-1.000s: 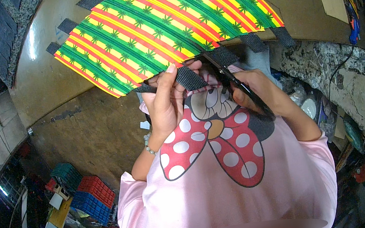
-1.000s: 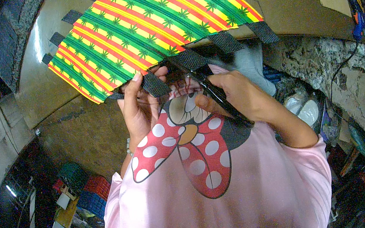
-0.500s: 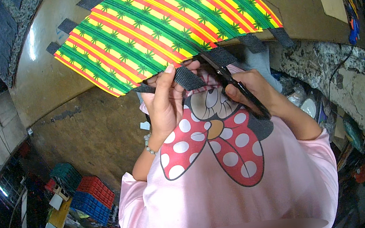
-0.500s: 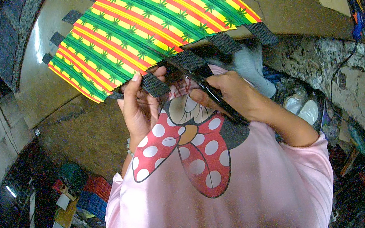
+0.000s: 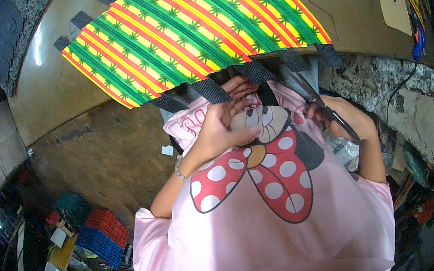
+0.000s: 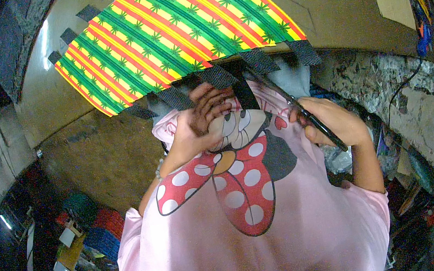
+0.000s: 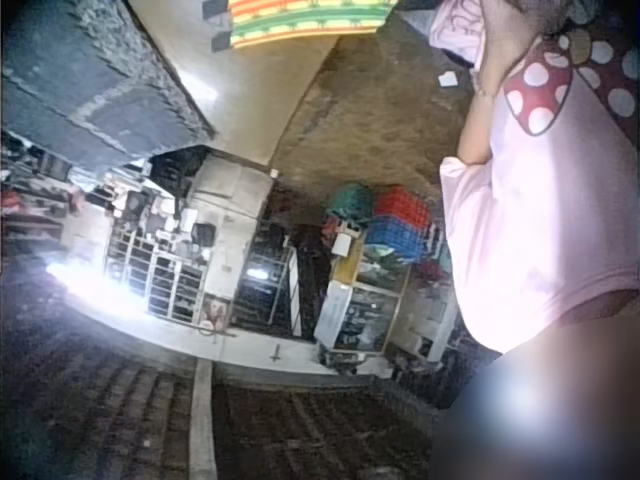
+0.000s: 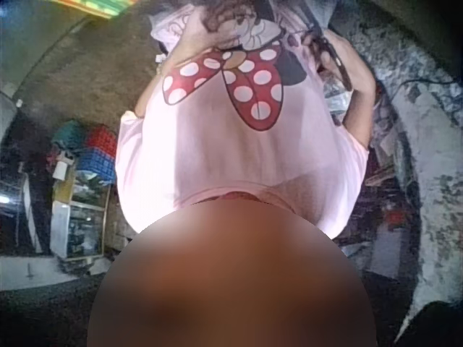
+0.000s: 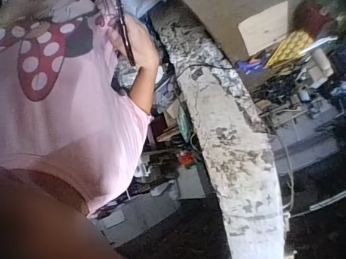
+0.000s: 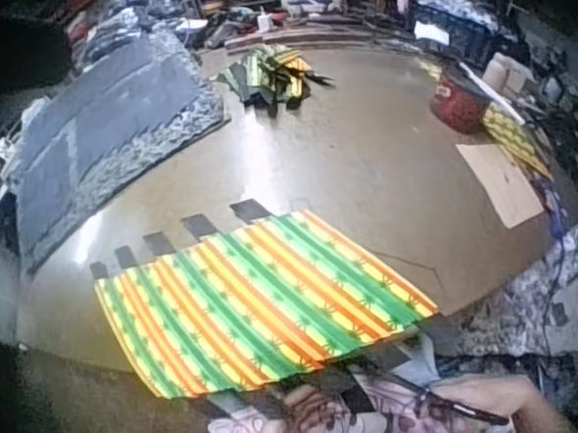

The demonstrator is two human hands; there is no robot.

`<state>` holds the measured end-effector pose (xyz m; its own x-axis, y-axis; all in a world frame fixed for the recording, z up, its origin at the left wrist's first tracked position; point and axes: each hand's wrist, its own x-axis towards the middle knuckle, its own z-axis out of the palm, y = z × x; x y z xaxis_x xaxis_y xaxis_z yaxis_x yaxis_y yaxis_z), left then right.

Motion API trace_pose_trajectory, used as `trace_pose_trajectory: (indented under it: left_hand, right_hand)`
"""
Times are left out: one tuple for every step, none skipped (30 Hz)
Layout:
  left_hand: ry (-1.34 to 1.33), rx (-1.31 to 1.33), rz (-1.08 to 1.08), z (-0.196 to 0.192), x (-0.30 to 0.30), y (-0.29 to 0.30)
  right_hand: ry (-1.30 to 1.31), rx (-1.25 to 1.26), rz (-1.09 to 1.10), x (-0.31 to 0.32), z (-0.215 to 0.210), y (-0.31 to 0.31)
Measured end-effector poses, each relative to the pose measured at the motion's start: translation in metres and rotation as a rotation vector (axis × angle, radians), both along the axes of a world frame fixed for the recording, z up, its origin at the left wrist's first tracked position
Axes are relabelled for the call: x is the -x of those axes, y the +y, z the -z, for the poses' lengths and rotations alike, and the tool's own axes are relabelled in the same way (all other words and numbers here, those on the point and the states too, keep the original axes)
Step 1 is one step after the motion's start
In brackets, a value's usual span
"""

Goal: The person aligns multiple black fabric strips on a table, then places a colorful patterned fabric sheet over them. Using scissors, the person trims the black strips along the edges of the patterned fabric, then folds and adjusts the trimmed pieces.

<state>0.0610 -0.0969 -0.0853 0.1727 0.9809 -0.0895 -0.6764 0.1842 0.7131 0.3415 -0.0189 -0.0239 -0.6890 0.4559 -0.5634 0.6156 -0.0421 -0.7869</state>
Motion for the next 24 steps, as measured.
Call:
trace_pose_trajectory:
  left_hand:
    - [-0.026,0.053,0.038,0.004,-0.001,0.006]
    - [0.058,0.194,0.023,0.002,-0.003,0.009]
    - [0.114,0.171,-0.027,-0.001,-0.006,0.013]
    - [0.114,0.277,-0.073,-0.007,-0.008,0.017]
    - [0.114,0.384,-0.118,-0.014,-0.011,0.022]
    - [0.091,0.449,-0.172,-0.02,-0.013,0.026]
    - [0.055,0.409,-0.296,-0.028,-0.018,0.027]
    - [0.109,0.47,-0.283,-0.034,-0.019,0.03]
    - [0.12,0.474,-0.282,-0.039,-0.02,0.032]
    - [0.098,0.446,-0.298,-0.041,-0.02,0.032]
    - [0.133,0.495,-0.288,-0.043,-0.019,0.033]
    - [0.118,0.479,-0.283,-0.043,-0.018,0.033]
    - [0.108,0.476,-0.286,-0.043,-0.018,0.033]
    - [0.11,0.517,-0.282,-0.042,-0.017,0.032]
    - [0.109,0.487,-0.284,-0.041,-0.017,0.031]
    - [0.122,0.501,-0.28,-0.041,-0.017,0.03]
    - [0.134,0.516,-0.277,-0.04,-0.017,0.029]
    - [0.122,0.504,-0.286,-0.041,-0.016,0.029]
    - [0.11,0.49,-0.297,-0.041,-0.017,0.029]
    - [0.099,0.476,-0.306,-0.042,-0.017,0.029]
    - [0.097,0.468,-0.306,-0.043,-0.016,0.029]
    - [0.095,0.46,-0.306,-0.045,-0.016,0.029]
    - [0.089,0.452,-0.308,-0.045,-0.015,0.028]
    - [0.103,0.454,-0.303,-0.046,-0.015,0.028]
  right_hand:
    - [0.029,-0.011,0.031,0.001,0.001,-0.002]
    - [0.068,-0.03,0.059,0.003,0.002,-0.005]
    - [0.086,-0.061,0.065,0.006,0.005,-0.009]
    - [0.104,-0.12,0.049,0.011,0.008,-0.011]
    - [0.138,-0.08,0.094,0.015,0.01,-0.014]
    - [0.137,-0.107,0.079,0.02,0.012,-0.016]
    - [0.138,-0.132,0.063,0.024,0.013,-0.019]
    - [0.14,-0.157,0.046,0.028,0.014,-0.021]
    - [0.211,-0.157,0.085,0.032,0.013,-0.022]
    - [0.222,-0.147,0.081,0.036,0.013,-0.022]
    - [0.235,-0.135,0.084,0.041,0.011,-0.021]
    - [0.248,-0.123,0.088,0.046,0.009,-0.02]
    - [0.222,-0.147,0.056,0.051,0.007,-0.017]
    - [0.209,-0.115,0.061,0.055,0.005,-0.015]
    - [0.197,-0.083,0.066,0.06,0.002,-0.011]
    - [0.183,-0.061,0.071,0.064,-0.002,-0.009]
    - [0.202,-0.073,0.097,0.069,-0.004,-0.008]
    - [0.219,-0.096,0.123,0.073,-0.007,-0.007]
    - [0.223,-0.1,0.135,0.077,-0.008,-0.006]
    - [0.228,-0.103,0.147,0.08,-0.01,-0.005]
    - [0.218,-0.086,0.146,0.082,-0.01,-0.005]
    - [0.22,-0.072,0.156,0.084,-0.011,-0.005]
    - [0.215,-0.075,0.15,0.085,-0.011,-0.005]
    - [0.223,-0.08,0.155,0.086,-0.01,-0.006]
